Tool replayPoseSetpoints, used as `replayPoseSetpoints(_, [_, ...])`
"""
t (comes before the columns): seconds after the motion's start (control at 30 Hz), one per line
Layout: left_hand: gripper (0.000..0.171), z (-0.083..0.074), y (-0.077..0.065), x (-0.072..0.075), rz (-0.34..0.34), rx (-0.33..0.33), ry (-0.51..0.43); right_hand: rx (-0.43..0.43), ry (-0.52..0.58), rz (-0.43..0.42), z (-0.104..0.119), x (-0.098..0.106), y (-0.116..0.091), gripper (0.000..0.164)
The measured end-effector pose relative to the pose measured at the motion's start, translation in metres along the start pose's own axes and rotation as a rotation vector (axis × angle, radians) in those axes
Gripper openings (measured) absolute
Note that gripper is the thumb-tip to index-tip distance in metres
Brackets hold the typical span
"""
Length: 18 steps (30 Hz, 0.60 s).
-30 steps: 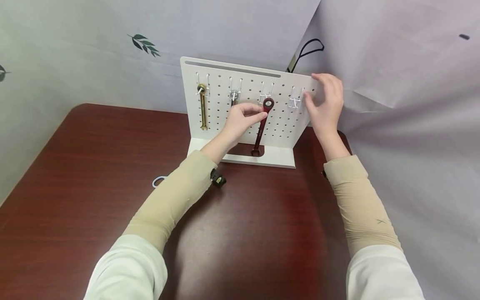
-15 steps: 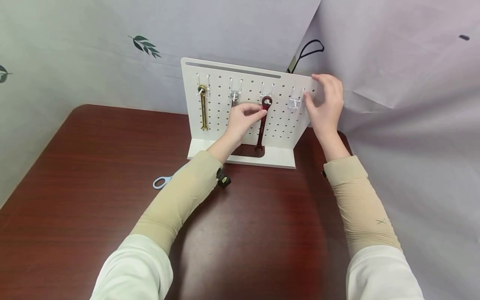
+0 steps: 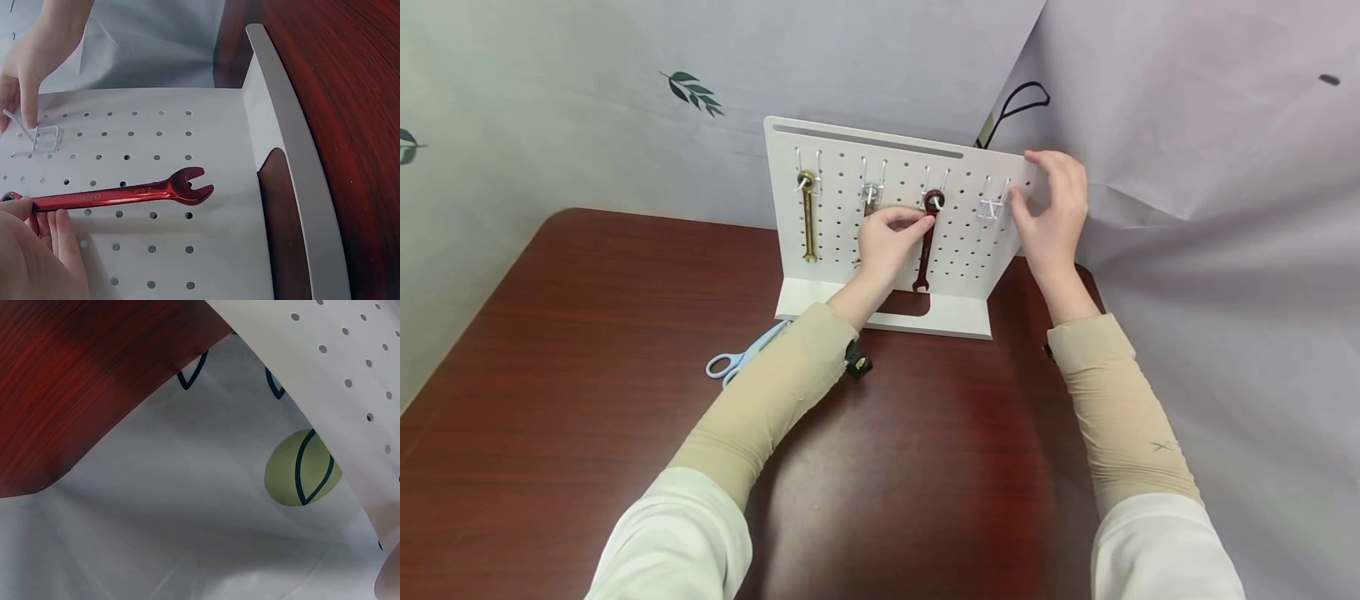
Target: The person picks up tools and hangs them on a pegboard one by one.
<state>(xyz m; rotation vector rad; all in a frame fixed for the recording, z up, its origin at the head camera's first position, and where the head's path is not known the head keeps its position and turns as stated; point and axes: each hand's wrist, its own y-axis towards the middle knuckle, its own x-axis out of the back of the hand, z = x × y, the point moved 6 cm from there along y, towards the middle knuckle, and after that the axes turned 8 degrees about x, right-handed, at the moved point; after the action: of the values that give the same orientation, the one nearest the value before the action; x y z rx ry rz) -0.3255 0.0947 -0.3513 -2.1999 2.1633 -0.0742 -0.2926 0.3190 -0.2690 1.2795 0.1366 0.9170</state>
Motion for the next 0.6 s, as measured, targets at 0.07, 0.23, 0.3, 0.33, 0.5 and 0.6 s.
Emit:
replayPoseSetpoints(0.07, [0.018, -0.001, -0.001, 0.000, -0.018, -0.005, 0.015, 0.001, -0.001, -0.001, 0.000, 0.000, 0.000, 0.036])
replayPoseSetpoints(0.23, [0.018, -0.002, 0.000, 0.000, -0.051, 0.011, 0.026, 0.012, 0.003, -0.009, 0.000, 0.000, 0.000, 0.036])
replayPoseSetpoints(0.3, [0.017, -0.002, 0.000, 0.002, -0.056, 0.014, 0.026, 0.017, 0.005, -0.011, 0.000, 0.000, 0.000, 0.036])
replayPoseSetpoints(0.33, [0.017, -0.001, -0.001, 0.003, -0.055, 0.014, 0.020, 0.020, 0.006, -0.013, 0.000, 0.000, 0.000, 0.036])
replayPoseSetpoints(0.5, [0.016, 0.004, -0.002, 0.007, -0.031, 0.034, -0.040, 0.023, 0.006, -0.014, 0.001, 0.000, 0.000, 0.035])
replayPoseSetpoints(0.6, [0.017, 0.009, -0.003, 0.010, -0.022, 0.056, -0.057, 0.025, 0.005, -0.014, 0.001, 0.000, 0.001, 0.035])
